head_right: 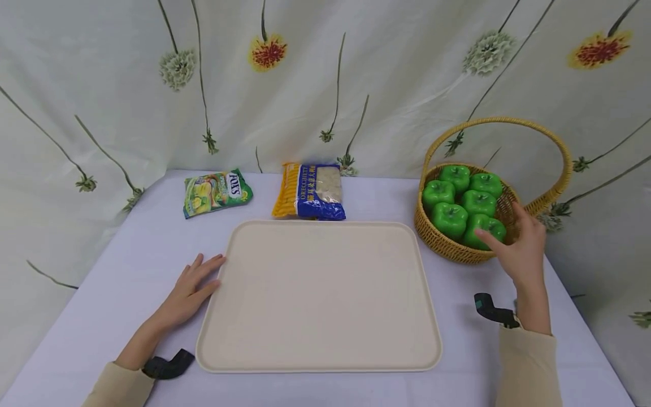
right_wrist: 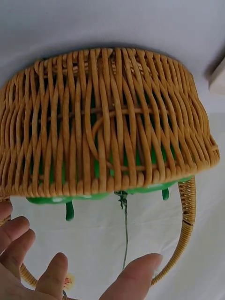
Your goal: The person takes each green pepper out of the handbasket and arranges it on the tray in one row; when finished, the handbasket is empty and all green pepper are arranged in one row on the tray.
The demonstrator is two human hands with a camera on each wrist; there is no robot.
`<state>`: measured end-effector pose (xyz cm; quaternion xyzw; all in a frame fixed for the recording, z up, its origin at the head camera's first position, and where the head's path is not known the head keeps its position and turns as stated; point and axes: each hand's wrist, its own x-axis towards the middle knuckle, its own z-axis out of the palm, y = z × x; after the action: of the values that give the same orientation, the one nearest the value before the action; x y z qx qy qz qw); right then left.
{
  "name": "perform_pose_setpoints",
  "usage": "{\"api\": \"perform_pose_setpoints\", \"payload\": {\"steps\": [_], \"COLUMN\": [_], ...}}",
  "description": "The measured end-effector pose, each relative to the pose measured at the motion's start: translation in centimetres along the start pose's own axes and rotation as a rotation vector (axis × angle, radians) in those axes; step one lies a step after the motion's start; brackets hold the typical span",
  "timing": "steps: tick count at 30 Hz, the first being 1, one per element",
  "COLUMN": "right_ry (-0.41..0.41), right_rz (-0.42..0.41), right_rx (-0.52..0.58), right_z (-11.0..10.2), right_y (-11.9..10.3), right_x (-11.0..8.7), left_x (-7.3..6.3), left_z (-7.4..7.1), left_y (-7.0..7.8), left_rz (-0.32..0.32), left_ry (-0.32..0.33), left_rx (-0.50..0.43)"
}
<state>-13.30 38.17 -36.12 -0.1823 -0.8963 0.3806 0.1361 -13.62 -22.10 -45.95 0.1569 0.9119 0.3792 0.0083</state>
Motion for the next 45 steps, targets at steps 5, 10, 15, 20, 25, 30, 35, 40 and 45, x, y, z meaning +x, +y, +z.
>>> {"api": "perform_pose_setpoints", "payload": {"steps": [5, 10, 15, 20, 25, 30, 35, 40, 45], "right_ry": [-0.046, -0.075, -0.099, -0.100, -0.074, -0.066, -0.059, -0.061, -0.043], "right_rz": [0.041, 0.085, 0.118, 0.133, 0.127, 0.098, 0.034, 0.028, 0.037], "right_rx": [0.033, 0.094, 0.118, 0.102, 0.076, 0.041, -0.031, -0.088, -0.109], "right_z": [0.4, 0.6, 0.7, 1.0, 1.3, 1.5, 1.7, 1.7, 1.9], "right_y": [0.6, 0.9, 1.2, 1.5, 1.7, 1.9, 2.1, 2.2, 2.3], "right_x": [0.3, 0.3, 0.4, 0.5, 0.6, 0.6, 0.7, 0.8, 0.9], "left_x": [-0.2, -0.3, -0.4, -0.3, -0.2, -0.2, -0.2, -0.2, -0.2], "left_z": [0.1, 0.0, 0.0, 0.0, 0.0, 0.1, 0.0, 0.0, -0.1], "left_y": [0.2, 0.4, 0.4, 0.4, 0.2, 0.2, 0.3, 0.3, 0.3], "left_rz": [0.003, 0.012, 0.011, 0.008, 0.009, 0.016, 0.022, 0.015, 0.016], "left_ry": [0.010, 0.023, 0.027, 0.027, 0.025, 0.028, 0.035, 0.030, 0.030], "left_rx": [-0.007, -0.009, -0.011, -0.001, 0.007, 0.011, 0.011, 0.012, 0.015]}}
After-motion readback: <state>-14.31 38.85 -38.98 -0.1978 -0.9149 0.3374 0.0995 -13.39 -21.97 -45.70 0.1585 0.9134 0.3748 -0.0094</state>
